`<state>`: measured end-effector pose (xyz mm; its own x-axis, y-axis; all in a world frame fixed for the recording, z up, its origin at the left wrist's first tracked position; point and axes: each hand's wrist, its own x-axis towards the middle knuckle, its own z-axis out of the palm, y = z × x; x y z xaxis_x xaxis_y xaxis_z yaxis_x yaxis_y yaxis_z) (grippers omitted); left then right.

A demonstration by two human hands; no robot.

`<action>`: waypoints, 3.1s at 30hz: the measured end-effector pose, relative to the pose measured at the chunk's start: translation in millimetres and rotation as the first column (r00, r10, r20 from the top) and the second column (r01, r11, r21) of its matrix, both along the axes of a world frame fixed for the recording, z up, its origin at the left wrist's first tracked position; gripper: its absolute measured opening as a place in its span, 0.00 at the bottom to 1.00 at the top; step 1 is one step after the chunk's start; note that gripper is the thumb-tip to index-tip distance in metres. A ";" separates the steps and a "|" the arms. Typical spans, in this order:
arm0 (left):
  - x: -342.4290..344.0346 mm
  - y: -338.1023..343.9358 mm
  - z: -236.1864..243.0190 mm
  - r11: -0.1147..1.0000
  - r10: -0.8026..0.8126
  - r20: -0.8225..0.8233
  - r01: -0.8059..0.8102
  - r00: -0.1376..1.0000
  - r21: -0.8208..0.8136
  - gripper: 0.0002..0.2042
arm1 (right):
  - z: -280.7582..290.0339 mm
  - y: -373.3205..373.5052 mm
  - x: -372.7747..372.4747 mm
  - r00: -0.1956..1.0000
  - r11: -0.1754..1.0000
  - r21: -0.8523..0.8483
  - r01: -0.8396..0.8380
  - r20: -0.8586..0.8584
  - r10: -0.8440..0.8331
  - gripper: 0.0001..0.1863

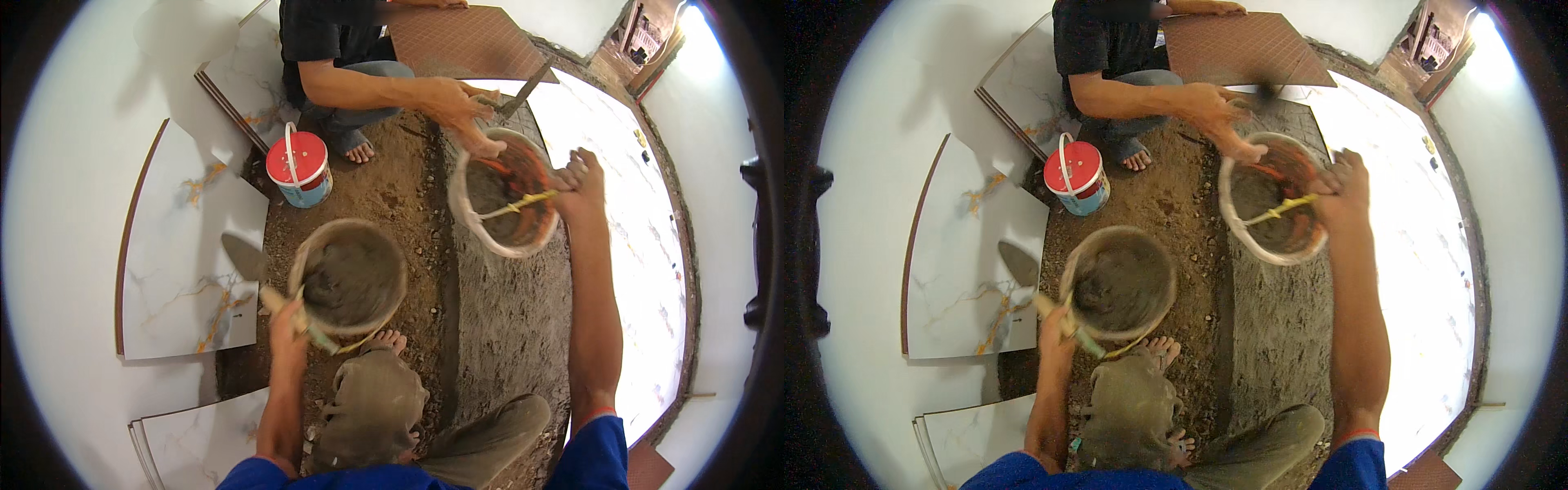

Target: The person scoops cement from a bucket and spreads it on the floor using a trowel. They then place a large tile onto the prepared cement bed and adjust its position. The person works alongside another individual who is also laying tiles.

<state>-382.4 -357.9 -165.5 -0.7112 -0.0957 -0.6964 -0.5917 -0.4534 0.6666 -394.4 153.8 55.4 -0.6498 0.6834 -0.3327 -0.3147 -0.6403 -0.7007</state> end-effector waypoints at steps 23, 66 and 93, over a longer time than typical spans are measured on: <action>151.3 -99.8 21.5 0.623 -0.137 -0.312 -0.163 0.940 -0.765 0.15 | -152.6 -165.8 -19.5 0.792 0.166 0.778 -0.606 0.608 0.044 0.31; 153.4 267.7 198.4 0.444 -0.874 0.003 0.796 0.486 0.412 0.14 | -185.1 -112.8 250.6 0.363 0.357 0.270 -0.894 0.904 0.227 0.20; 146.3 259.2 197.2 0.409 -0.889 0.014 0.782 0.457 0.469 0.17 | -244.4 -104.1 244.3 0.357 0.217 0.313 -0.924 0.911 0.205 0.20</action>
<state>-236.1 -98.7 31.8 -0.1049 0.7350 -0.6699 -0.9072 0.2052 0.3672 -150.0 49.7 -189.0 -0.8194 0.3327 -0.4668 0.5731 0.4650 -0.6747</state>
